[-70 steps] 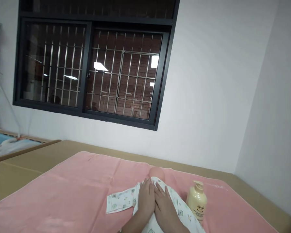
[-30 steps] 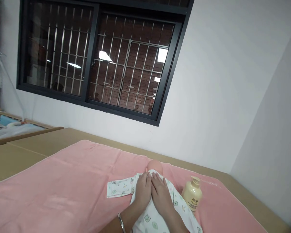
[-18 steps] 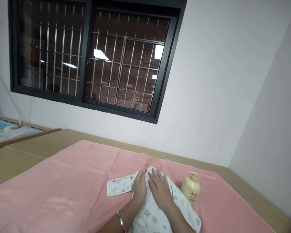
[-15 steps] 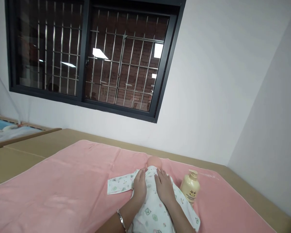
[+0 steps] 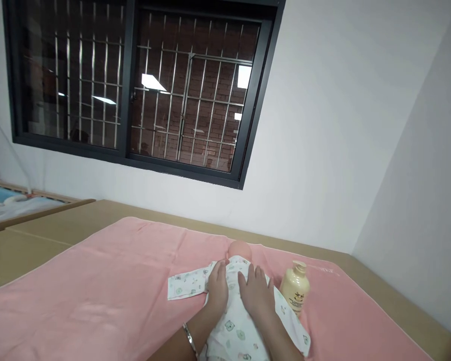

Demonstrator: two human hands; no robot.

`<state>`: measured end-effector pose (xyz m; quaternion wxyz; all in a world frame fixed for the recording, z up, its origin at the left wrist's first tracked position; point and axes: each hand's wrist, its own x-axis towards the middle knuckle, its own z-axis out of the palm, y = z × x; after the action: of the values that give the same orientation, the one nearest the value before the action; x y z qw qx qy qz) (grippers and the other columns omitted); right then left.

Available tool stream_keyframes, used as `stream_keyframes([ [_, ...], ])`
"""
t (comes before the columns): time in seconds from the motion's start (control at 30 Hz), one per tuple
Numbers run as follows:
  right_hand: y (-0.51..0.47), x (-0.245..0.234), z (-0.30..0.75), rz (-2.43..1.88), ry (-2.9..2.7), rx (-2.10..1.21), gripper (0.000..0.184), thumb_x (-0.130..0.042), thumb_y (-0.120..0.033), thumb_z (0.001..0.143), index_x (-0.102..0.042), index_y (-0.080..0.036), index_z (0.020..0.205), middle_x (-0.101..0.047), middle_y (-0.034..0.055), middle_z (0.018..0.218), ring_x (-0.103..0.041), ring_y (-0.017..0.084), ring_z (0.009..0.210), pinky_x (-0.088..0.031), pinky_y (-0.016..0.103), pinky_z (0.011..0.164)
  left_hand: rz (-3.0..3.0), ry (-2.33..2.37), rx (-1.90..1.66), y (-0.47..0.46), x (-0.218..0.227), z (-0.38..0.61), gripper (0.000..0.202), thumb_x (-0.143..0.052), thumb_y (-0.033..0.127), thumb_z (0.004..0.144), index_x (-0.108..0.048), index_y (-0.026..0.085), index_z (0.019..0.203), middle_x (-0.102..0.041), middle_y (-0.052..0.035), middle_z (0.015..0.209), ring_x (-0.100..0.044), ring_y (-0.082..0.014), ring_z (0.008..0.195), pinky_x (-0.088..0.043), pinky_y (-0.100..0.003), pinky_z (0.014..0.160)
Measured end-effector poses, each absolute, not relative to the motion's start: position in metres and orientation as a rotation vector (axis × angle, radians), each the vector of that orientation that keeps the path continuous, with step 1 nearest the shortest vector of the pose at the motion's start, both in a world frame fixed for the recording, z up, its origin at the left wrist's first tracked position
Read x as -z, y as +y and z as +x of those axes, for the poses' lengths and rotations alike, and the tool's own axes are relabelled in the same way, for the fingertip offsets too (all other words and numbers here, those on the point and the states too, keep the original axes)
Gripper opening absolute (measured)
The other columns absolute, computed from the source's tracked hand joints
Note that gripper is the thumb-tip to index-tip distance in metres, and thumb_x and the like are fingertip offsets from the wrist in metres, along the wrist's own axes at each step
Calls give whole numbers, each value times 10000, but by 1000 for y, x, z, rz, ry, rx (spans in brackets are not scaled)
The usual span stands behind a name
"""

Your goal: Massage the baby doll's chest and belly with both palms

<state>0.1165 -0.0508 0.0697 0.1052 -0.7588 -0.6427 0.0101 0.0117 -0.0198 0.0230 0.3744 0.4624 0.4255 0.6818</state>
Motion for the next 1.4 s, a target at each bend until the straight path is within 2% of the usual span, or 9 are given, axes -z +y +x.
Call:
stream_keyframes([
  [0.07,-58,-67,109,-2171,-1998,21,677,-291,-482,942,-274,-108,1505,-210,173,1564,-128,300,1460,-23,526,1156,1182,1101,-1738,-20,-22,12,439,-368,532,908,-649,200,962,-693,-83,1067,-612,-243,1080,-442,-392,985],
  [0.23,-56,-69,112,-1768,-2296,-72,533,-267,-365,961,-327,-296,1486,-225,12,1578,-128,231,1467,-43,483,1166,1204,1137,-1704,-20,-22,10,450,-358,535,909,-647,198,980,-691,-83,1089,-614,-242,1080,-449,-388,973],
  [0.37,-40,-70,131,-2116,-1896,-35,640,-208,-492,966,-424,-109,1430,-372,175,1494,-296,300,1404,-166,491,1141,1260,1174,-1680,-20,-23,11,456,-343,532,914,-647,197,970,-694,-87,1077,-610,-250,1086,-437,-401,984],
  [0.5,-49,-66,122,-2175,-1922,39,659,-266,-464,953,-346,-59,1467,-313,205,1517,-238,330,1424,-143,522,1140,1247,1158,-1686,-19,-23,12,443,-353,527,908,-642,196,967,-693,-84,1077,-610,-245,1084,-445,-387,973],
  [0.7,-58,-68,110,-1758,-2260,-130,499,-248,-407,978,-373,-348,1458,-207,-24,1582,-95,256,1470,-51,523,1158,1247,1150,-1665,-17,-22,10,344,-405,429,883,-635,196,989,-686,-82,1094,-610,-237,1080,-442,-385,982],
  [0.83,-42,-65,130,-1861,-2000,-166,565,-152,-443,993,-420,-233,1443,-306,66,1547,-217,217,1443,-138,438,1161,1397,1212,-1620,-15,-20,11,337,-420,338,862,-620,177,1081,-666,-104,1153,-590,-243,1123,-413,-406,1025],
  [1.13,-39,-56,136,-2007,-1925,64,548,-288,-432,957,-490,-151,1382,-464,141,1438,-359,284,1366,-133,469,1141,1957,1607,-1322,-7,-9,17,513,-373,347,908,-497,100,1340,-408,-172,1480,-284,-296,1421,-184,-480,1172],
  [1.23,-38,-60,142,-1914,-1966,-9,540,-284,-425,956,-493,-153,1373,-541,119,1368,-459,255,1283,-230,403,1105,2114,1681,-1202,-6,-16,15,506,-368,368,906,-530,106,1307,-492,-190,1408,-375,-317,1363,-160,-517,1162],
  [1.4,-35,-65,148,-1890,-2037,-17,518,-308,-448,952,-548,-148,1300,-645,141,1186,-578,269,1105,-371,353,950,2166,1643,-1067,0,-27,7,445,-410,399,865,-631,149,1159,-650,-167,1170,-549,-323,1164,-322,-468,1058],
])
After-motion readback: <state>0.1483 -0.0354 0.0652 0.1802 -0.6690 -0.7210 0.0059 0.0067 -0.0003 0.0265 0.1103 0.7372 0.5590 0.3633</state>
